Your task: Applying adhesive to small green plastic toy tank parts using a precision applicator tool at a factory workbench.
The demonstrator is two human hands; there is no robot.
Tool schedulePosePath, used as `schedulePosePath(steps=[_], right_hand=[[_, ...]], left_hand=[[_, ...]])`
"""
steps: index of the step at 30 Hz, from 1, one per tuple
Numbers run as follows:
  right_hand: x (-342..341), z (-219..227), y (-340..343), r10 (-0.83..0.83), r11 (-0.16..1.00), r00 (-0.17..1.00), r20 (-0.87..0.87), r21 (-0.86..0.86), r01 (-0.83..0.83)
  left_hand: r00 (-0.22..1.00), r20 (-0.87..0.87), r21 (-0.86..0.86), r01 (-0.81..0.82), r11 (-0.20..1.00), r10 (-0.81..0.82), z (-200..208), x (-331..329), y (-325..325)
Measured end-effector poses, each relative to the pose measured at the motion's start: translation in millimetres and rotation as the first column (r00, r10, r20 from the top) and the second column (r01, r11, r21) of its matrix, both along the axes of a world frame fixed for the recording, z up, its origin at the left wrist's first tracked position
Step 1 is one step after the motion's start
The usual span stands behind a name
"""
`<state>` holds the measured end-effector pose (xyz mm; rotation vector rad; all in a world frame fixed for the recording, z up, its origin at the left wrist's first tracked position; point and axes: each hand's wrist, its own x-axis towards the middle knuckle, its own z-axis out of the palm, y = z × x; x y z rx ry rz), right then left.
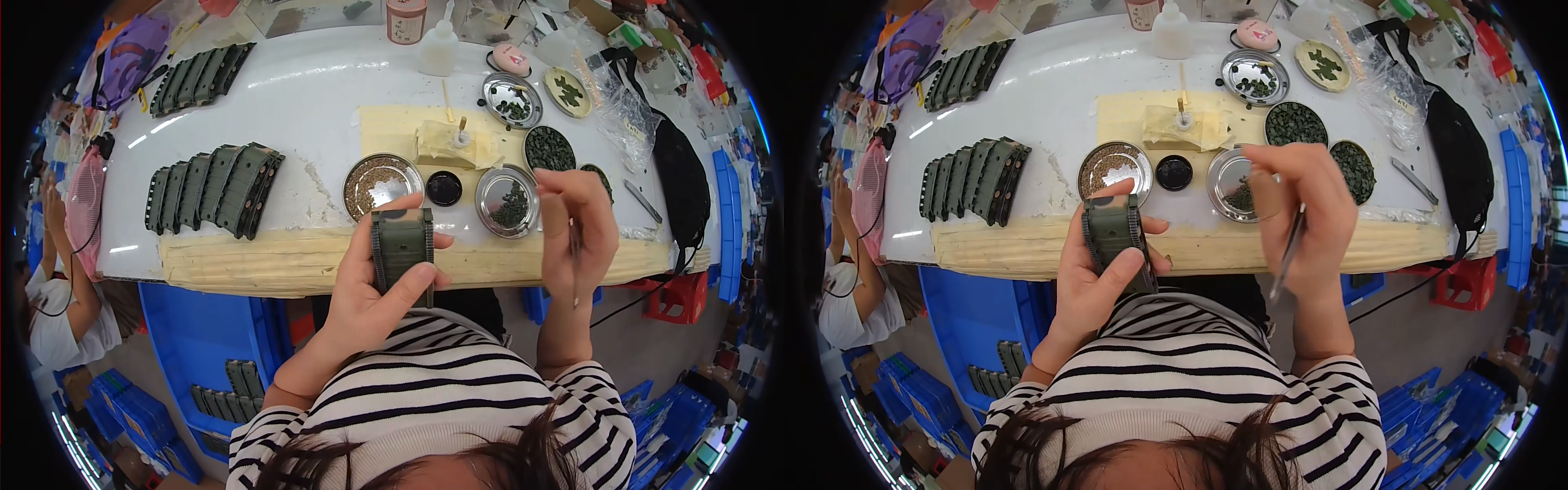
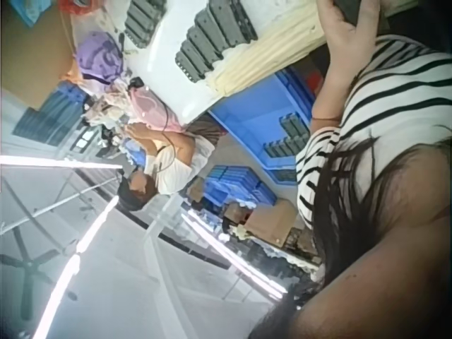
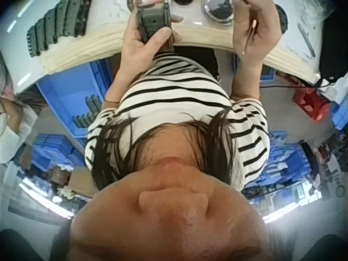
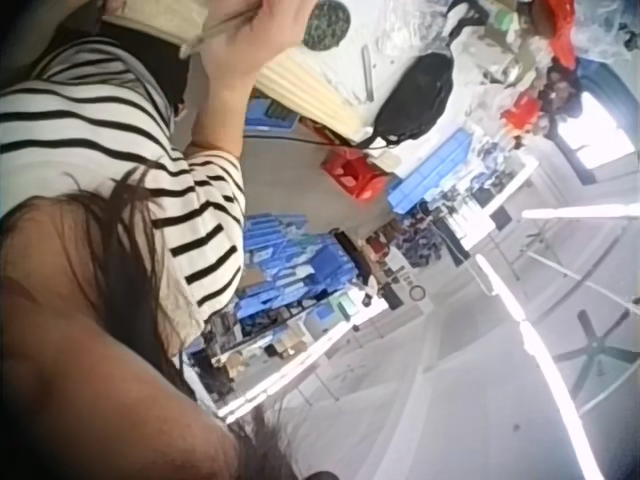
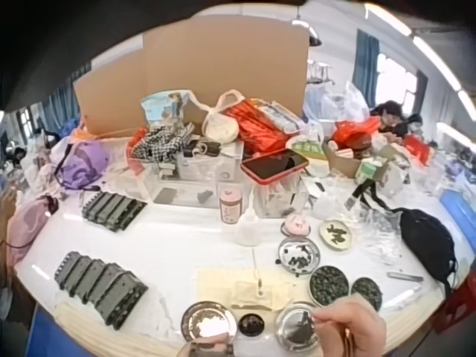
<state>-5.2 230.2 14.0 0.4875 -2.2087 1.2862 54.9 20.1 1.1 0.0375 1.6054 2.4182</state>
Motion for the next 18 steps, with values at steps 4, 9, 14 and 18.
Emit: schedulePosePath(steps=[4,9,14,18], right_hand=[[-6,2,68,-0.340,0.935,0.936,0.087,0.135,0.328],[-5,0,103,-0.403,0.849,0.904,0.140,0.427,0.312],[-10,-6,103,-0.387,0.850,0.893,0.230,0.465,0.249],[-14,-8,101,-0.359,0.850,0.896,0.262,0.489,0.198]], left_hand=[[0.999,0.040,0.053,0.020,0.998,-0.022,-2,1,-2],[1.000,0.019,0.053,0.006,0.999,-0.007,-4,0,1],[0.995,0.085,0.113,-0.058,0.992,0.048,-2,1,4],[0.983,0.174,0.513,-0.033,0.858,-0.066,-10,-4,-10]])
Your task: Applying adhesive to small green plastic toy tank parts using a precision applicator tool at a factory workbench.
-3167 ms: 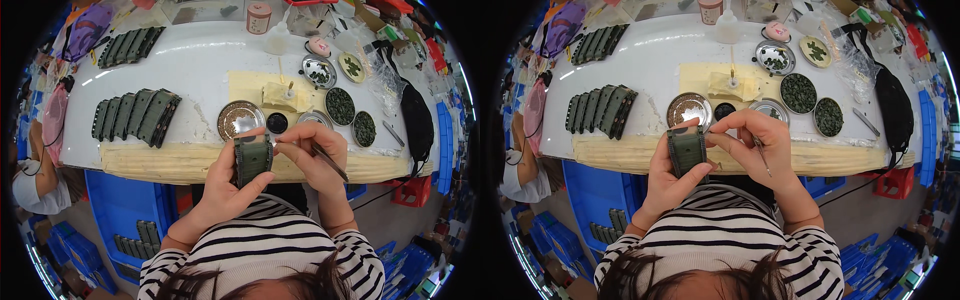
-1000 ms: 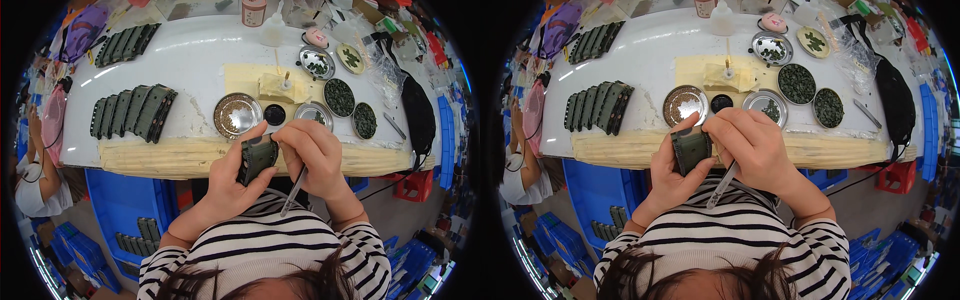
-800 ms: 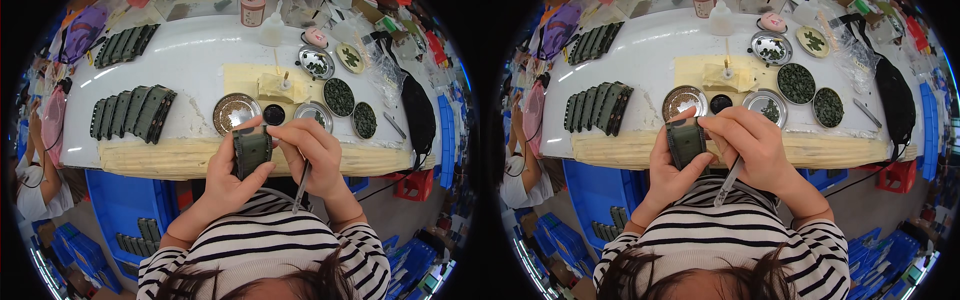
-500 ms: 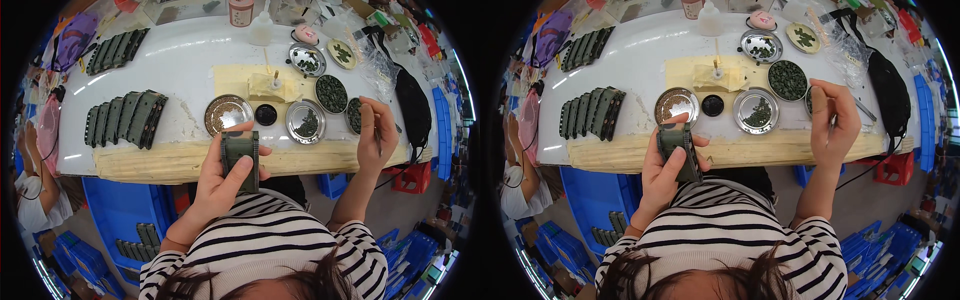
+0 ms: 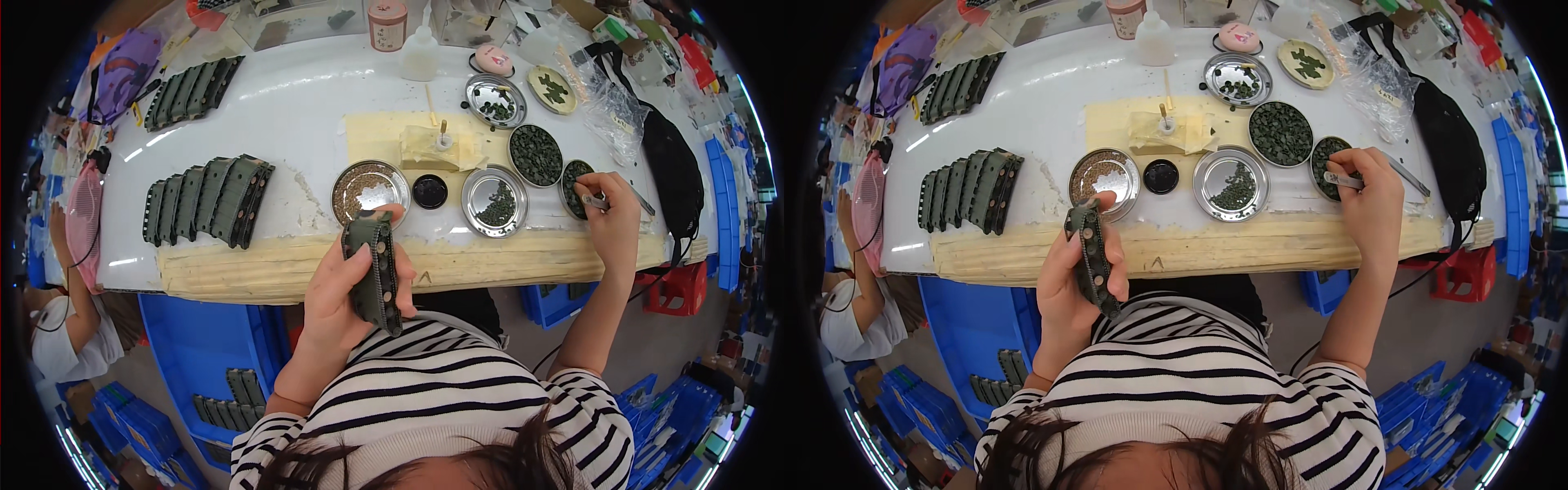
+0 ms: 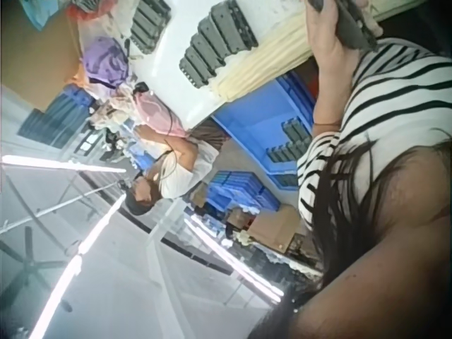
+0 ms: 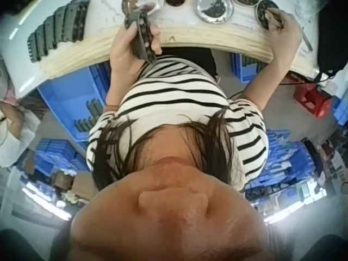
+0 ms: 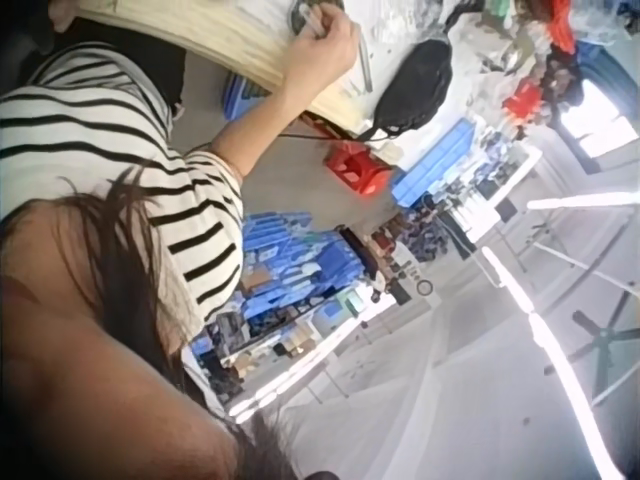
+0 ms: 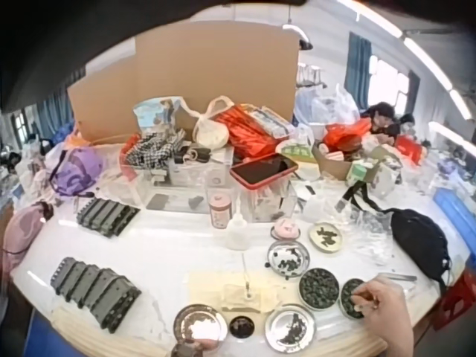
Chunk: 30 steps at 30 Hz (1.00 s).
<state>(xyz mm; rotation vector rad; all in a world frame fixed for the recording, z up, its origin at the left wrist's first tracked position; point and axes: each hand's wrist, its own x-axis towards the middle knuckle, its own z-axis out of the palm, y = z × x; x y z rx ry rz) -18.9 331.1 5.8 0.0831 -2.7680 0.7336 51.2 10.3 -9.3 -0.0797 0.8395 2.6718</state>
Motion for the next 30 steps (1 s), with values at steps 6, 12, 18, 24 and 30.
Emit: schedulePosePath(steps=[6,12,18,24,30], right_hand=[[-3,6,2,0.038,0.998,0.999,0.032,0.047,-0.040],[-7,9,4,0.073,0.995,0.995,0.068,0.066,-0.078],[-11,10,5,0.123,0.989,0.989,0.084,0.076,-0.129],[-7,11,12,0.045,0.999,0.999,0.018,0.003,-0.045],[-3,-1,13,0.020,0.986,0.990,-0.140,-0.162,-0.043]], left_hand=[[0.991,-0.001,0.457,0.120,0.881,-0.135,-17,-4,-9],[0.987,-0.009,0.572,0.137,0.809,-0.161,-17,-4,-6],[0.989,0.020,0.481,0.117,0.869,-0.144,-16,-2,-7],[0.995,0.015,0.163,0.096,0.982,-0.100,-11,2,-9],[0.997,0.054,-0.134,0.069,0.989,-0.062,5,8,-2]])
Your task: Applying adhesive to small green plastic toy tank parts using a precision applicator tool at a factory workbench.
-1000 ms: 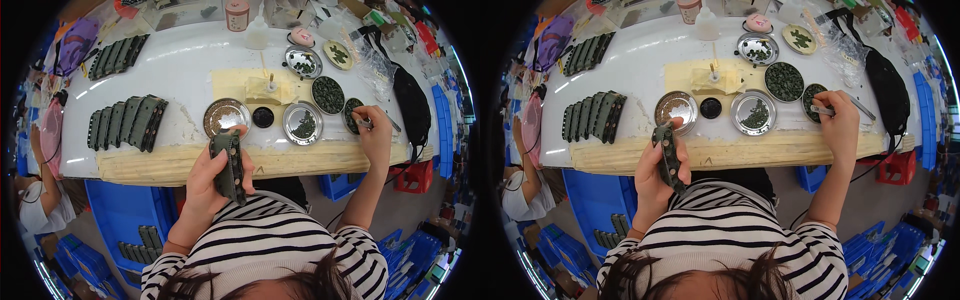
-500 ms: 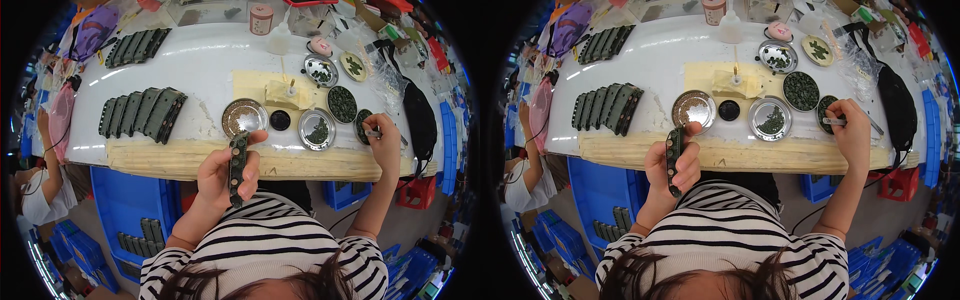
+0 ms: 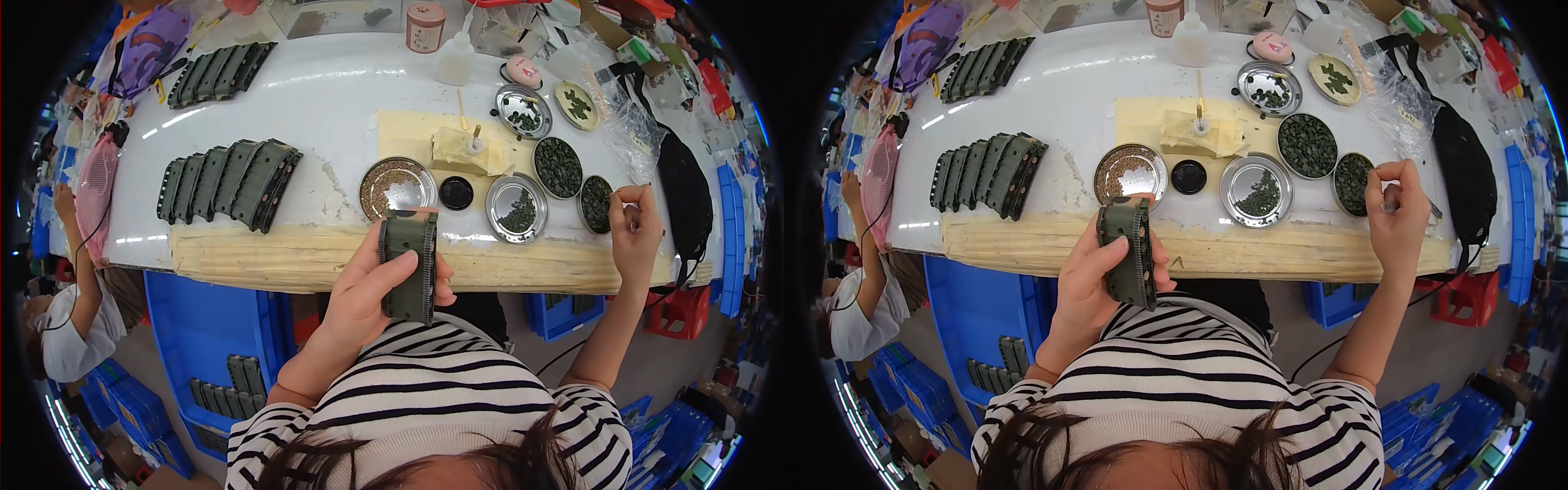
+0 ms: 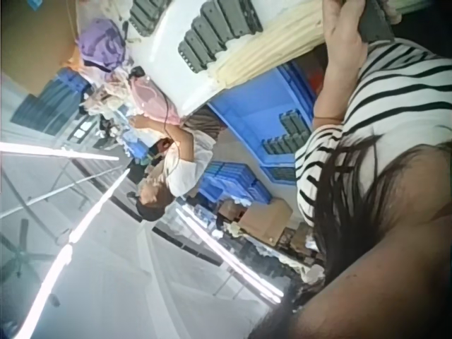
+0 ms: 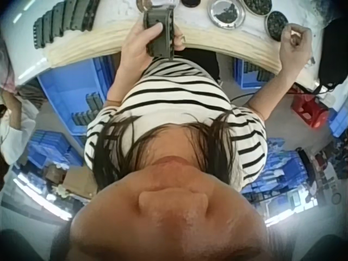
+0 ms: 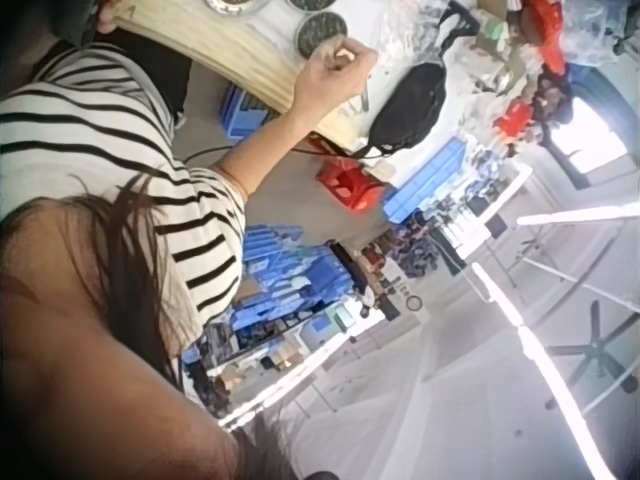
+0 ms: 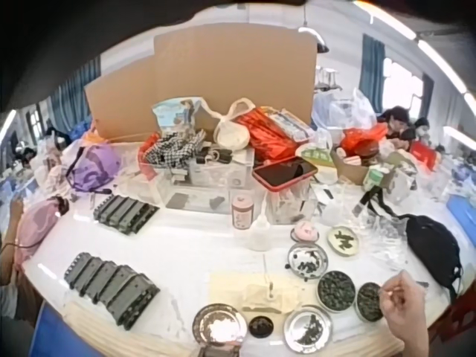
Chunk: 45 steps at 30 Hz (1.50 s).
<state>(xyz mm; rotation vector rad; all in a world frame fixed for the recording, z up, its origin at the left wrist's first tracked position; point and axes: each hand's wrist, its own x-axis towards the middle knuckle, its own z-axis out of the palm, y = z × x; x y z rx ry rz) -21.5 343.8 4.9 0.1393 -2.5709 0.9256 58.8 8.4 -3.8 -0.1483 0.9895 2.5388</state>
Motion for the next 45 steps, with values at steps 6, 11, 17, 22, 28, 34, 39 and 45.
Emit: schedulePosePath(steps=[6,11,17,22,28,34,39,45], right_hand=[[4,4,-20,-0.001,0.992,0.997,-0.076,-0.125,-0.009],[20,16,-77,0.179,0.946,0.979,-0.098,-0.256,-0.199],[30,31,-137,0.437,0.845,0.896,-0.081,-0.305,-0.439],[22,31,-163,0.603,0.731,0.783,-0.149,-0.288,-0.618],[20,29,-166,0.611,0.743,0.781,-0.127,-0.246,-0.622],[22,27,-165,0.620,0.742,0.777,-0.108,-0.241,-0.626],[20,24,-165,0.628,0.741,0.760,-0.167,-0.170,-0.650],[30,24,-165,0.619,0.753,0.778,-0.108,-0.202,-0.627]], left_hand=[[0.997,-0.077,-0.206,-0.006,0.979,-0.010,3,2,5],[0.988,-0.149,-0.319,-0.019,0.948,-0.030,8,-2,12],[0.941,-0.282,-0.417,0.057,0.907,-0.189,8,-1,4],[0.842,-0.447,-0.633,-0.061,0.771,-0.301,4,2,-1],[0.769,-0.545,-0.702,-0.200,0.684,-0.334,2,1,-2],[0.742,-0.577,-0.718,-0.263,0.644,-0.340,4,0,0],[0.725,-0.577,-0.761,-0.310,0.569,-0.377,6,2,-1],[0.712,-0.590,-0.762,-0.336,0.553,-0.381,4,2,-1]])
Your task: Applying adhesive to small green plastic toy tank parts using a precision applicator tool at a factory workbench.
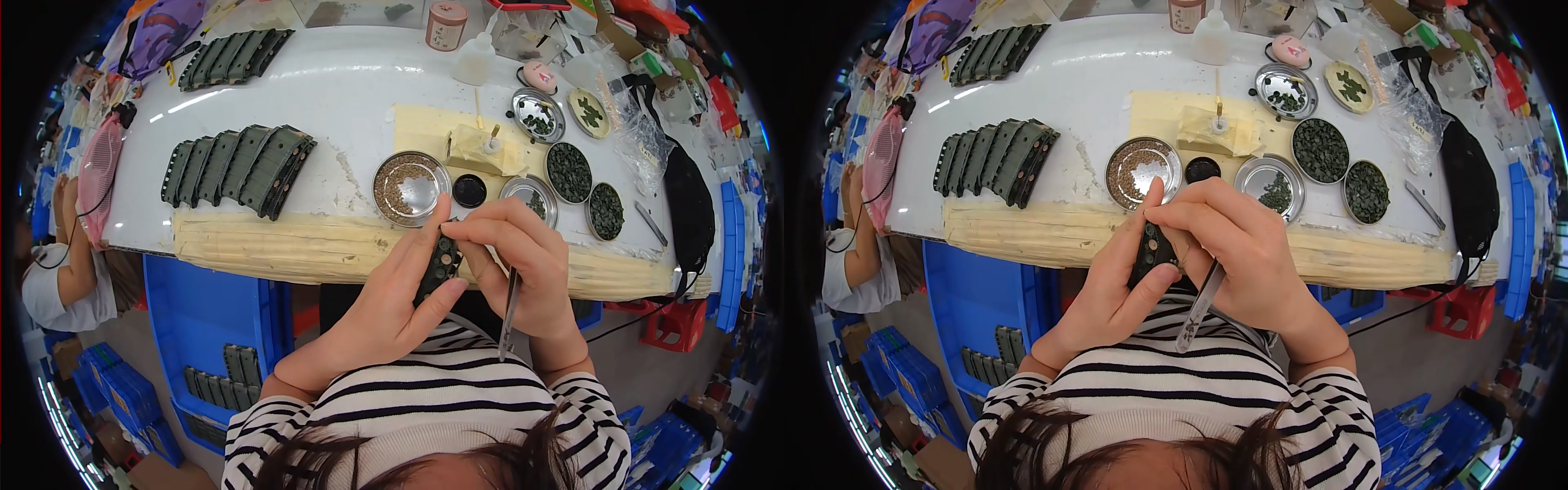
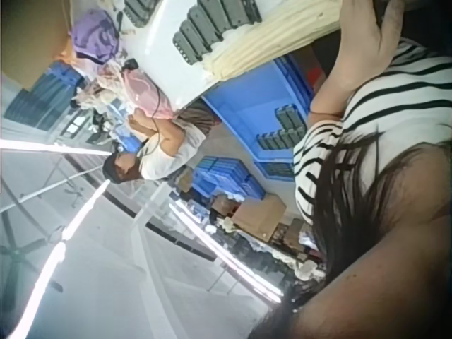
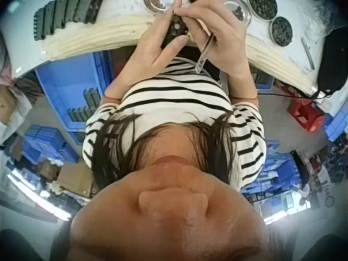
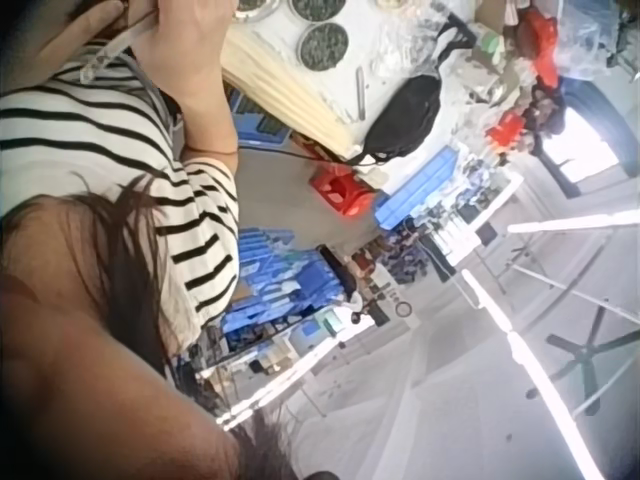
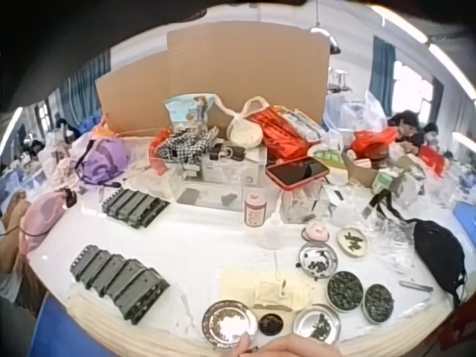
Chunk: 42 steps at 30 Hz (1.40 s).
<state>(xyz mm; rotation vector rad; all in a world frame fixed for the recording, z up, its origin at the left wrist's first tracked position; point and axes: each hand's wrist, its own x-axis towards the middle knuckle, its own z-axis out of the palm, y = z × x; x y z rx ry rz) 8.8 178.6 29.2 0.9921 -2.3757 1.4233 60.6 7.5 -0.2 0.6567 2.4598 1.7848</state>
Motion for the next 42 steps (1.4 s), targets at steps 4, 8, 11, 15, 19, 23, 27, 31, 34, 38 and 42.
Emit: schedulePosePath(steps=[4,8,11,15,19,23,27,31,34,38,42], right_hand=[[5,0,3,0.025,0.998,0.992,0.122,-0.062,-0.017],[5,-2,5,0.027,0.997,0.993,0.112,-0.069,-0.019],[7,-2,5,0.017,0.998,0.993,0.113,-0.069,-0.009],[7,-7,4,0.023,0.995,0.991,0.132,-0.101,-0.009],[4,-8,2,0.038,0.997,0.995,0.090,-0.075,-0.031],[4,-8,2,0.018,0.994,0.993,0.115,-0.112,-0.005],[4,-3,2,0.001,0.995,0.998,0.055,-0.103,0.005],[-1,2,13,-0.123,0.981,0.992,-0.018,-0.157,0.118],[-12,0,18,-0.250,0.940,0.968,-0.001,-0.239,0.242],[-34,7,25,-0.329,0.944,0.941,-0.082,-0.034,0.327],[-58,11,31,-0.311,0.942,0.941,-0.132,0.090,0.324]], left_hand=[[1.000,-0.012,-0.021,-0.007,1.000,0.007,1,0,0],[1.000,-0.029,-0.035,0.002,0.999,-0.003,3,1,1],[0.992,0.118,0.036,0.045,0.998,-0.049,9,3,-1],[1.000,0.000,-0.022,0.005,1.000,-0.005,5,3,0],[0.999,0.042,-0.019,0.001,1.000,0.000,4,5,0],[0.999,-0.042,0.001,-0.021,1.000,0.021,2,0,1],[0.998,-0.062,0.109,0.017,0.994,-0.010,-3,-1,-1],[0.932,0.327,0.521,-0.039,0.853,-0.158,10,6,-6],[0.860,0.441,0.686,-0.140,0.714,-0.255,7,5,-8],[0.892,0.398,0.711,-0.152,0.686,-0.214,-5,1,-11],[0.908,0.405,0.657,-0.207,0.725,-0.108,-4,-1,-5]])
